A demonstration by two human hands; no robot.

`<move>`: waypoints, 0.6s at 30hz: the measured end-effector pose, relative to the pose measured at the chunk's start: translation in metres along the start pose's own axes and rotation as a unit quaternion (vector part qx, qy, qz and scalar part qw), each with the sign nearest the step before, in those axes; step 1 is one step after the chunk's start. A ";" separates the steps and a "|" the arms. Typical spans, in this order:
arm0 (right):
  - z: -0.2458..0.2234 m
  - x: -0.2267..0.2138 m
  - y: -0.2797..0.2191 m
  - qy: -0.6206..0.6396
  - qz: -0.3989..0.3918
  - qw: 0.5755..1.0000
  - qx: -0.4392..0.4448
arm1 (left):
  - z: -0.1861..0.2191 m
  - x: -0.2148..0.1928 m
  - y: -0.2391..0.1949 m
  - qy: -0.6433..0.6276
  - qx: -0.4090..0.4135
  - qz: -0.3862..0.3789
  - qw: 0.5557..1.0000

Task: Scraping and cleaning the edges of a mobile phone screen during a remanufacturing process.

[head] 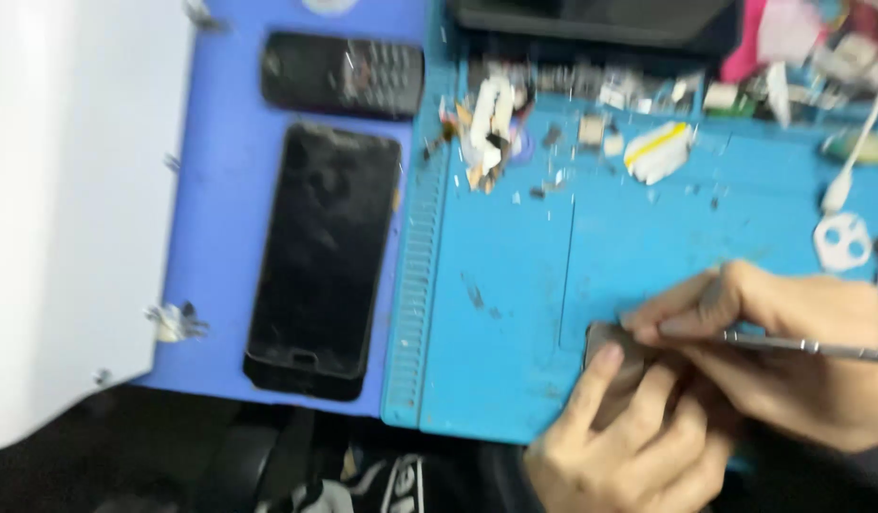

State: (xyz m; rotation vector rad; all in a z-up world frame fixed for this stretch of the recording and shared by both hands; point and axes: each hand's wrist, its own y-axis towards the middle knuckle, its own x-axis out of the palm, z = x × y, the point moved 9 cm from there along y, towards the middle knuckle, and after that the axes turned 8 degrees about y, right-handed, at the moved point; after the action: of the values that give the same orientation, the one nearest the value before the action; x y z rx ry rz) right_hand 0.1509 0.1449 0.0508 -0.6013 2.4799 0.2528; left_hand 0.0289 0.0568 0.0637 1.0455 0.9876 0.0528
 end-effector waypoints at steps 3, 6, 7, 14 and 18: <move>0.033 -0.004 -0.020 0.118 -0.006 0.993 0.018 | 0.031 0.029 -0.029 0.184 0.039 0.092 0.978; 0.036 0.011 -0.007 0.134 -0.052 0.986 0.086 | 0.053 0.100 -0.071 0.343 0.071 -0.098 0.932; 0.037 0.004 -0.007 0.131 -0.047 0.987 0.079 | 0.053 0.105 -0.076 0.347 0.075 -0.091 0.930; 0.095 -0.040 -0.078 0.045 0.048 0.993 0.096 | 0.042 0.059 -0.053 0.146 0.047 -0.046 0.987; 0.130 -0.055 -0.114 0.031 0.077 0.993 0.085 | 0.041 0.055 -0.049 0.116 0.030 -0.040 0.992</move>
State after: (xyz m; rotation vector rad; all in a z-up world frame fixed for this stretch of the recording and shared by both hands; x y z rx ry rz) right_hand 0.3087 0.1037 -0.0300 -0.3521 2.5789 0.0800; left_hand 0.0710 0.0275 -0.0029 1.0697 1.2488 0.0806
